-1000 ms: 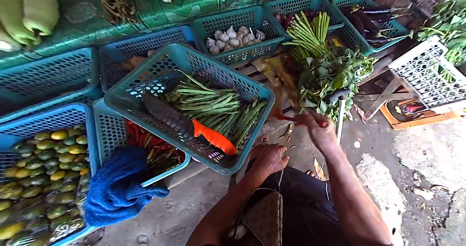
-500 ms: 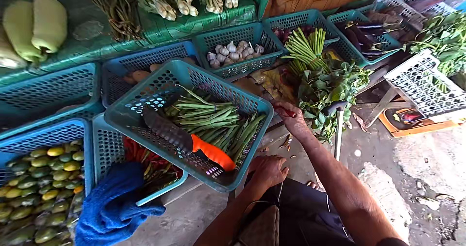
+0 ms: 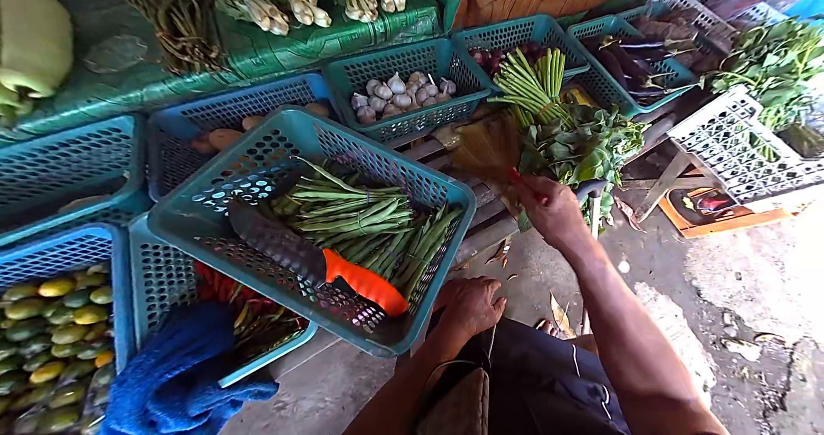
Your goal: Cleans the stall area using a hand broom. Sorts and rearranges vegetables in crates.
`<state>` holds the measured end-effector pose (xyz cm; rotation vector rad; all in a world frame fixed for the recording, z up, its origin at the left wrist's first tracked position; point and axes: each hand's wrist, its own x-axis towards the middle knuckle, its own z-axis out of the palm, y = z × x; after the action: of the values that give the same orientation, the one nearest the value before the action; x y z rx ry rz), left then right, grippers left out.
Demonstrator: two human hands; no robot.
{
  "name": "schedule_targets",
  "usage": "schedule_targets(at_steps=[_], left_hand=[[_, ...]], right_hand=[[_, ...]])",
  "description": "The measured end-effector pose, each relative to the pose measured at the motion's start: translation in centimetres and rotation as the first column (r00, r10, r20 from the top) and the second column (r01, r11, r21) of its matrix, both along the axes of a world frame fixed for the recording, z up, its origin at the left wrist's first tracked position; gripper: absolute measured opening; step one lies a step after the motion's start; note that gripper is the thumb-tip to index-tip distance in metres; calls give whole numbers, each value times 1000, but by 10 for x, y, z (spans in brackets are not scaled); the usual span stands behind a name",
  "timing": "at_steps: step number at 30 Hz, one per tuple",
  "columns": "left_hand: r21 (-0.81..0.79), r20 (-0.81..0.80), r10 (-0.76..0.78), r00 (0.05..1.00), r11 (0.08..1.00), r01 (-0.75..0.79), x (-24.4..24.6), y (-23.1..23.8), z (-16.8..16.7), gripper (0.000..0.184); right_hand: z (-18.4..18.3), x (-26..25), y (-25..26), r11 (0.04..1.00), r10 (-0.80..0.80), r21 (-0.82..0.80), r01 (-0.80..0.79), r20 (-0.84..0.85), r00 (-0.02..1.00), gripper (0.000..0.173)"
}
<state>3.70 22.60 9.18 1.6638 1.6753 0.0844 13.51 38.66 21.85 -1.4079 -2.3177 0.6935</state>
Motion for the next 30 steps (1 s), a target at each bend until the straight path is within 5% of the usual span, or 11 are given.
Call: schedule_targets(at_steps=[2,5,9,12,15,17,20,22,24,27,30], left_hand=[[-2,17,1,1000,1000,-1,1,0,0,48],[2,39,-6,999,1000,6,4,0,0,48],[22,32,-4,999,1000,3,4,-1,-2,47],[23,19,7,1000,1000,-7,2,-4,1,47],[23,26,21,999,1000,-21,-1,-6,-1,47],[28,41,21,999,999,-22,0,-5,-2,47],[27,52,0,999,1000,-2,4,-1,-1,46],[29,44,-9,999,1000,8,5,1,0,47],[32,39,-10,999,999,9,5,0,-3,47],[35,22,2,1000,999,-2,3,-7,-4,47],[50,32,21,999,999,-23,-1,-7,-6,46]], right_hand=[[43,13,-28,986,66,141,-85,132,989,26],[71,21,-56,854,198,490,-172,-2,980,25],[16,1,-31,731,479,598,-328,-107,872,22],[-45,11,-13,770,545,332,-545,102,832,20],[-20,32,-42,801,575,-130,-584,436,692,21],[32,45,-74,778,603,-140,-613,442,664,15],[81,50,-98,717,565,186,-672,408,717,11],[77,36,-91,705,515,295,-645,413,751,16],[36,20,-65,701,528,347,-623,334,781,21],[-23,23,-38,803,542,77,-591,320,777,22],[16,42,-66,815,574,-231,-531,454,682,18]])
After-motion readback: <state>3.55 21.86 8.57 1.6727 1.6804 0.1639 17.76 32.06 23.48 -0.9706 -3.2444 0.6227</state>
